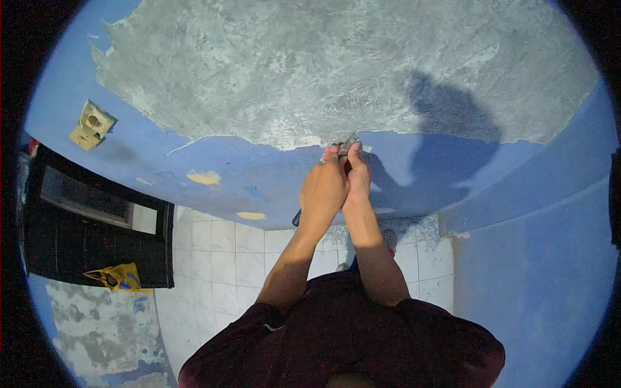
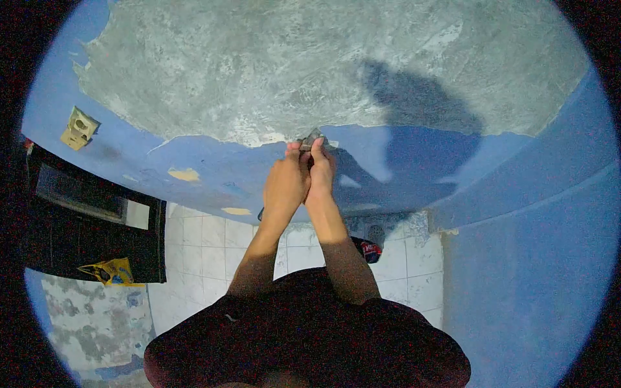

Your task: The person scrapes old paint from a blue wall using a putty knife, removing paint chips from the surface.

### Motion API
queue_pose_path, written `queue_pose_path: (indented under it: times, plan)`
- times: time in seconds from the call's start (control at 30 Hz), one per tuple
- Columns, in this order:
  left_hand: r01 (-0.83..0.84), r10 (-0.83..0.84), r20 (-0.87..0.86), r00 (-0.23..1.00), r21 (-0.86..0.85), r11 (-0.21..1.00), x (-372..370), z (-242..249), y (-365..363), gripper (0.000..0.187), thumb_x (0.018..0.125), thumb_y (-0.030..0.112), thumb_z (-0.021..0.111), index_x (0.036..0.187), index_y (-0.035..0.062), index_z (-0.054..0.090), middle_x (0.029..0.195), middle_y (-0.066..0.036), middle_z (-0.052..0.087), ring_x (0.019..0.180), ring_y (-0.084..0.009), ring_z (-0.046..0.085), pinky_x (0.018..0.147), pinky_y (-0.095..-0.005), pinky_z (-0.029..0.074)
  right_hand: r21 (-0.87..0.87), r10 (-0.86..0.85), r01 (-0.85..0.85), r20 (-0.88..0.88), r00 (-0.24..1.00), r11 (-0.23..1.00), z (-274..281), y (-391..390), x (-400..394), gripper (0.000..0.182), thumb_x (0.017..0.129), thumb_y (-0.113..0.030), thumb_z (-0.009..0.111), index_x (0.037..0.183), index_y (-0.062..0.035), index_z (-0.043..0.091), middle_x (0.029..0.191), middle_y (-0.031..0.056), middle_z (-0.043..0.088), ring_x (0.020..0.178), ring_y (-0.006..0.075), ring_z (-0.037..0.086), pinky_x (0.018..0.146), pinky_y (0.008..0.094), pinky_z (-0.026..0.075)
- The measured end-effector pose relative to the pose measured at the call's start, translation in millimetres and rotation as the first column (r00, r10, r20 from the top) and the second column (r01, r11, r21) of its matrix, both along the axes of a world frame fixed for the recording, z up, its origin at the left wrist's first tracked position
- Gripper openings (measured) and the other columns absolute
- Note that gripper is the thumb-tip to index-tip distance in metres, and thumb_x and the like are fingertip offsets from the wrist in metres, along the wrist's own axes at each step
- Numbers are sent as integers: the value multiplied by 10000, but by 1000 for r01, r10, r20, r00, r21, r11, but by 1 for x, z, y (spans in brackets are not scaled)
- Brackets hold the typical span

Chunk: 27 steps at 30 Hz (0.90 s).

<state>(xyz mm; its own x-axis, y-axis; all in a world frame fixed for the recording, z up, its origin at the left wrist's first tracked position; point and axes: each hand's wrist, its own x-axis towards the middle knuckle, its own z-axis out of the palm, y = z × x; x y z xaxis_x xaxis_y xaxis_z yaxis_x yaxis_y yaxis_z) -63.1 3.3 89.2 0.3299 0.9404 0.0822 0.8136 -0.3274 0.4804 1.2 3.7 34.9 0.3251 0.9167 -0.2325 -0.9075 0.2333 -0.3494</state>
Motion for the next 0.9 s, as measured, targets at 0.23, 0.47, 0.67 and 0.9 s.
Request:
queue_pose_path:
  times: [0.23,0.47,0.67,0.9]
  plan:
    - [178,-146,-211,966,142,974,-5,28,0,301,931,209,469,902,-55,611,862,-274,660,741,-447,656,639,-518,527,250,70,-10,-234,970,968,-4,7,-8,329,974,-379,525,983,-60,605,954,86,654,959,245,603,891,373,489]
    - [149,-150,2,989,124,981,-12,-17,14,263,923,201,509,900,-37,617,772,-274,647,703,-442,638,604,-502,507,129,-46,37,74,996,991,-13,1,0,352,977,-360,534,997,-23,634,962,85,666,913,186,614,831,327,509]
    - [163,-181,687,703,92,982,15,-93,-3,372,973,286,518,784,-24,598,661,-220,619,588,-312,626,541,-397,446,-261,141,230,889,436,937,-66,-40,59,341,986,-316,530,1017,-1,656,867,73,702,775,170,649,714,260,490]
    - [84,-100,724,682,59,995,41,-98,0,458,985,344,513,690,-5,540,543,-65,514,529,-150,471,501,-351,375,-3,-258,526,869,421,850,-52,-119,105,576,929,-527,528,1221,-32,570,1128,132,670,1067,203,614,902,375,471]
